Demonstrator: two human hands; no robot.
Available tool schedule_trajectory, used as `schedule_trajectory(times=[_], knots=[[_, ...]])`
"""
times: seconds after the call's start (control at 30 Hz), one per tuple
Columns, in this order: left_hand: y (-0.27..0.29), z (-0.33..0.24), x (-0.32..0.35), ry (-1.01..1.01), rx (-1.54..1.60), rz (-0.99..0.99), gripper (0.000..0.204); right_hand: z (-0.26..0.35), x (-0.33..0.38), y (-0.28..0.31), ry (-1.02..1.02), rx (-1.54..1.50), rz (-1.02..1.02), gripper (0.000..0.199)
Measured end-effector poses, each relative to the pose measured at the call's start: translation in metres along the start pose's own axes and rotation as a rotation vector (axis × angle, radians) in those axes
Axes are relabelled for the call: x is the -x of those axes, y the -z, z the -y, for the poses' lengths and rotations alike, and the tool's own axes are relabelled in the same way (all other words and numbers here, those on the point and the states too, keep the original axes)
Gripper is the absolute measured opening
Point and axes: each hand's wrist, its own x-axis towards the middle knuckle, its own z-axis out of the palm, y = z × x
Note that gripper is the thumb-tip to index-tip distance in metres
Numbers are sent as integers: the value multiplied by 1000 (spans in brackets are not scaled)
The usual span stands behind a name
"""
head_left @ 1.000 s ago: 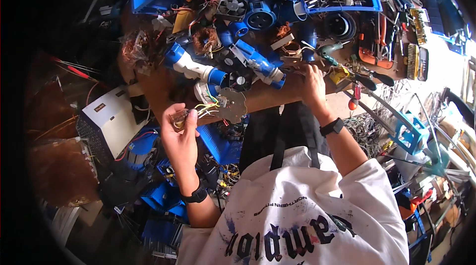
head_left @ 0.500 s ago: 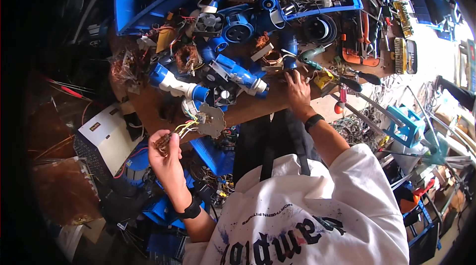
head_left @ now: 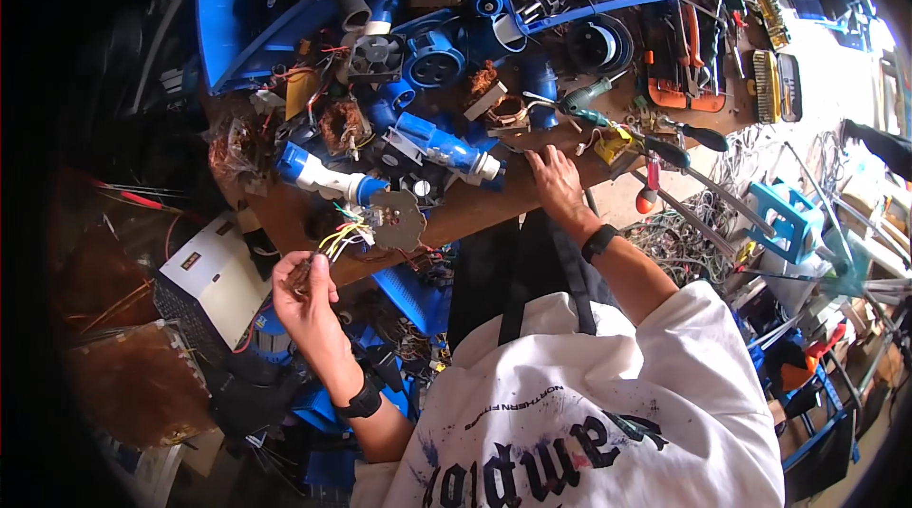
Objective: The person uses a screwdriver to remove screws from a small electronic component with attached wires. They then use pliers to strip the insulation from the wire ends and separate the internal parts of the component. The task involves careful manipulation of small parts and tools in a cluttered workspace.
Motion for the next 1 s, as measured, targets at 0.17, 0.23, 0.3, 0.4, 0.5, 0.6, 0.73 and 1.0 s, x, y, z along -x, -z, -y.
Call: schedule_trajectory(times=[0.17, 0.23, 0.3, 0.4, 0.5, 0.6, 0.73, 1.0], knots=[[-10, -3, -3, 2, 13, 27, 11, -5, -3, 6, -45, -224, -66, 41], [-13, -6, -1, 13, 38, 37, 10, -4, -3, 9, -105, -350, -67, 36], [-19, -11, 0, 37, 83, 26, 12, 5, -5, 15, -212, -484, -61, 32], [-21, -13, 1, 88, 182, 13, 13, 4, -4, 34, -434, -790, 110, 30], [-20, -11, 2, 143, 351, 4, 16, 7, 3, 52, -522, -892, 180, 36], [-25, -14, -4, 204, 489, 18, 16, 2, 13, 67, -616, -1056, 280, 36], [-24, -18, -3, 203, 541, -9, 15, 18, 13, 119, -699, -1323, 302, 32], [-37, -27, -2, 176, 551, 13, 18, 26, 5, 172, -554, -1667, 311, 25]])
